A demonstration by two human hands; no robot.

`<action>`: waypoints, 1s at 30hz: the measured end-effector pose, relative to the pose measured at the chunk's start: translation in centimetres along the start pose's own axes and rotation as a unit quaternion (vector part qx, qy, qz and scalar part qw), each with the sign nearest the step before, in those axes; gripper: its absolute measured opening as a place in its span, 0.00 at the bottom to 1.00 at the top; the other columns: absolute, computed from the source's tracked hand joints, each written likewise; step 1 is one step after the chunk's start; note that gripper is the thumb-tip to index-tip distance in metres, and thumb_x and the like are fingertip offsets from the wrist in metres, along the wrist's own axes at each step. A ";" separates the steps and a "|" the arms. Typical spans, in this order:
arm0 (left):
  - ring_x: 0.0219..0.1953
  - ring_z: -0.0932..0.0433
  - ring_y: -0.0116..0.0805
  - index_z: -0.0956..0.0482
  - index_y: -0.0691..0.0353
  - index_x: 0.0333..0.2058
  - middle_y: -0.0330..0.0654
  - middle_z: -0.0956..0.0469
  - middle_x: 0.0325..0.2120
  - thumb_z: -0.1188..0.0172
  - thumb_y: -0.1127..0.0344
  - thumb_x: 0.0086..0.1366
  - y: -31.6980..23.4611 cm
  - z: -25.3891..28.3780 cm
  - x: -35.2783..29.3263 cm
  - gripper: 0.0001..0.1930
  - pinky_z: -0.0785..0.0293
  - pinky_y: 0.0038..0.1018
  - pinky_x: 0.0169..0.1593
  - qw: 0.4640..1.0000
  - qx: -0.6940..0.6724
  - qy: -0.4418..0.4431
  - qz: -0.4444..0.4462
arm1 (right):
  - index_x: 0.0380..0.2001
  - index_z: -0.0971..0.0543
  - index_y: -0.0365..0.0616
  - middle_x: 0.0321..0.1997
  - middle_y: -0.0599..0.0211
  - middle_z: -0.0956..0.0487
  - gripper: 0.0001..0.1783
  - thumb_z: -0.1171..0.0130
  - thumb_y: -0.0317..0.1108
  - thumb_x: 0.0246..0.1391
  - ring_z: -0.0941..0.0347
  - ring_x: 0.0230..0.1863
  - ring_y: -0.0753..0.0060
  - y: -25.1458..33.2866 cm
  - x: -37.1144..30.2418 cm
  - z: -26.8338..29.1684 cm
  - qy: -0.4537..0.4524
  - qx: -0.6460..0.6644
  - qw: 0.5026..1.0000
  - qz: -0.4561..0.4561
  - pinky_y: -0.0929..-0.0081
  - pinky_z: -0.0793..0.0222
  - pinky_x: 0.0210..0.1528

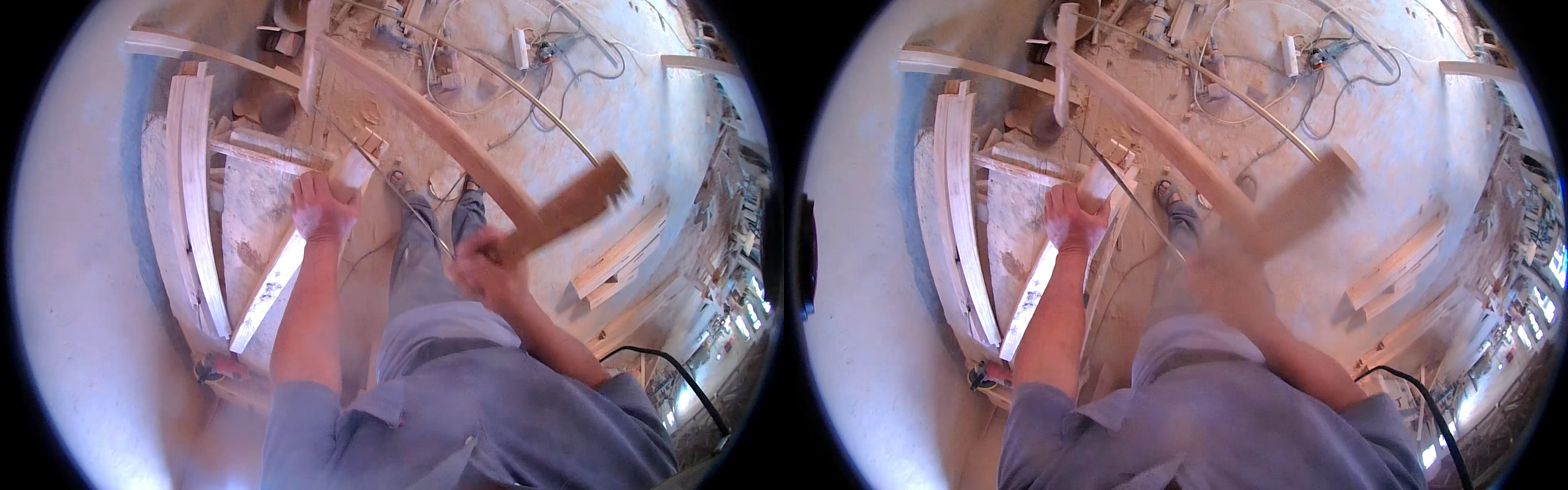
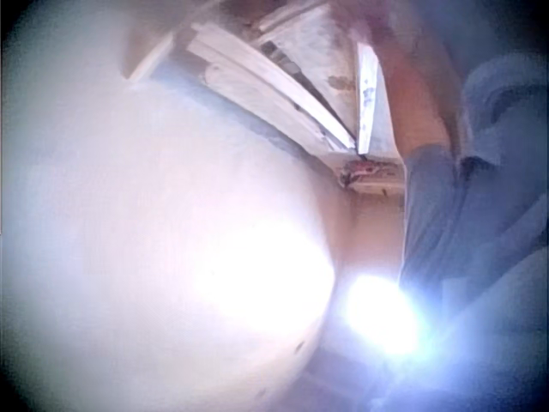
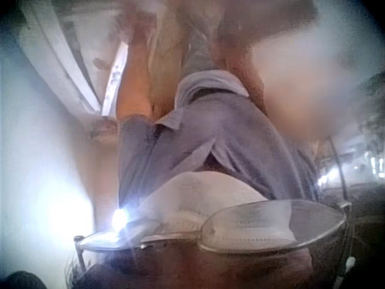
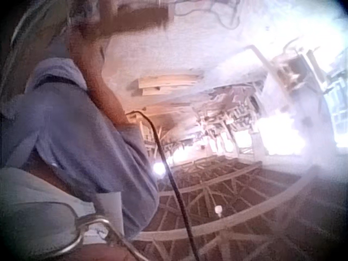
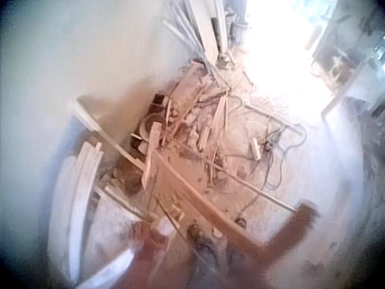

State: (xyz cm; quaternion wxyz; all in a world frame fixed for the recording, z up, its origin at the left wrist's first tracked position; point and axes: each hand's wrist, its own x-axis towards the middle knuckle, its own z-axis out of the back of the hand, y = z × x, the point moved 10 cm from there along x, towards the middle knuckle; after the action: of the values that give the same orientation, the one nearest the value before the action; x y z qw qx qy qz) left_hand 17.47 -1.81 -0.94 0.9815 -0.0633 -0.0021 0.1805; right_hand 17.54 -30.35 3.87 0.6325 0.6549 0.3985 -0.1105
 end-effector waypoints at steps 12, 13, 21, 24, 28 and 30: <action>0.44 0.27 0.49 0.26 0.60 0.34 0.46 0.29 0.38 0.26 0.53 0.39 0.7 -0.6 -0.5 0.26 0.25 0.44 0.45 1.000 -0.004 0.017 0.020 | 0.28 0.26 0.43 0.22 0.74 0.28 0.06 0.37 0.25 0.53 0.35 0.19 0.80 0.7 -5.6 1.8 0.032 0.007 0.993 -0.115 0.78 0.41 0.20; 0.44 0.27 0.49 0.26 0.60 0.34 0.46 0.29 0.38 0.26 0.53 0.39 0.9 -0.6 -0.5 0.26 0.25 0.44 0.45 0.999 -0.006 0.020 0.024 | 0.28 0.26 0.43 0.23 0.73 0.28 0.06 0.38 0.26 0.54 0.35 0.19 0.80 0.9 -5.5 1.7 0.026 0.022 0.993 -0.110 0.78 0.41 0.20; 0.44 0.27 0.49 0.26 0.59 0.34 0.45 0.28 0.38 0.26 0.53 0.38 -0.1 -0.3 -0.1 0.26 0.26 0.44 0.44 1.000 0.011 0.009 0.002 | 0.30 0.29 0.45 0.23 0.73 0.32 0.07 0.39 0.25 0.54 0.36 0.21 0.78 2.8 5.6 -5.0 -0.007 0.195 0.980 -0.045 0.76 0.39 0.23; 0.44 0.27 0.49 0.26 0.59 0.33 0.45 0.28 0.38 0.26 0.53 0.37 0.8 -0.2 -0.6 0.26 0.25 0.43 0.44 0.999 0.026 0.012 0.019 | 0.27 0.29 0.45 0.23 0.70 0.30 0.09 0.38 0.23 0.53 0.34 0.21 0.77 -1.7 -1.3 1.0 0.075 -0.057 0.995 -0.019 0.76 0.36 0.23; 0.43 0.27 0.48 0.25 0.60 0.34 0.45 0.28 0.38 0.25 0.53 0.36 0.7 0.1 -0.3 0.27 0.25 0.43 0.45 1.000 -0.013 -0.003 0.024 | 0.28 0.30 0.43 0.24 0.68 0.30 0.12 0.35 0.21 0.50 0.34 0.20 0.75 2.0 -8.1 3.4 -0.034 -0.008 0.999 -0.036 0.74 0.35 0.23; 0.44 0.27 0.48 0.25 0.59 0.34 0.45 0.28 0.38 0.25 0.53 0.36 0.3 -0.2 0.0 0.27 0.25 0.43 0.45 1.000 -0.021 -0.004 0.016 | 0.29 0.30 0.43 0.24 0.69 0.30 0.12 0.36 0.21 0.51 0.35 0.20 0.75 -1.1 -5.2 2.7 -0.049 0.083 0.991 -0.096 0.74 0.37 0.22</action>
State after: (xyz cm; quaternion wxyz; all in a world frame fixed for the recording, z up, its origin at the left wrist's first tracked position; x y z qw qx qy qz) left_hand 17.37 -1.59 -1.13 0.9770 -0.0827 -0.0090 0.1965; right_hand 14.37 -34.89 5.96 0.5816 0.6575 0.4172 -0.2353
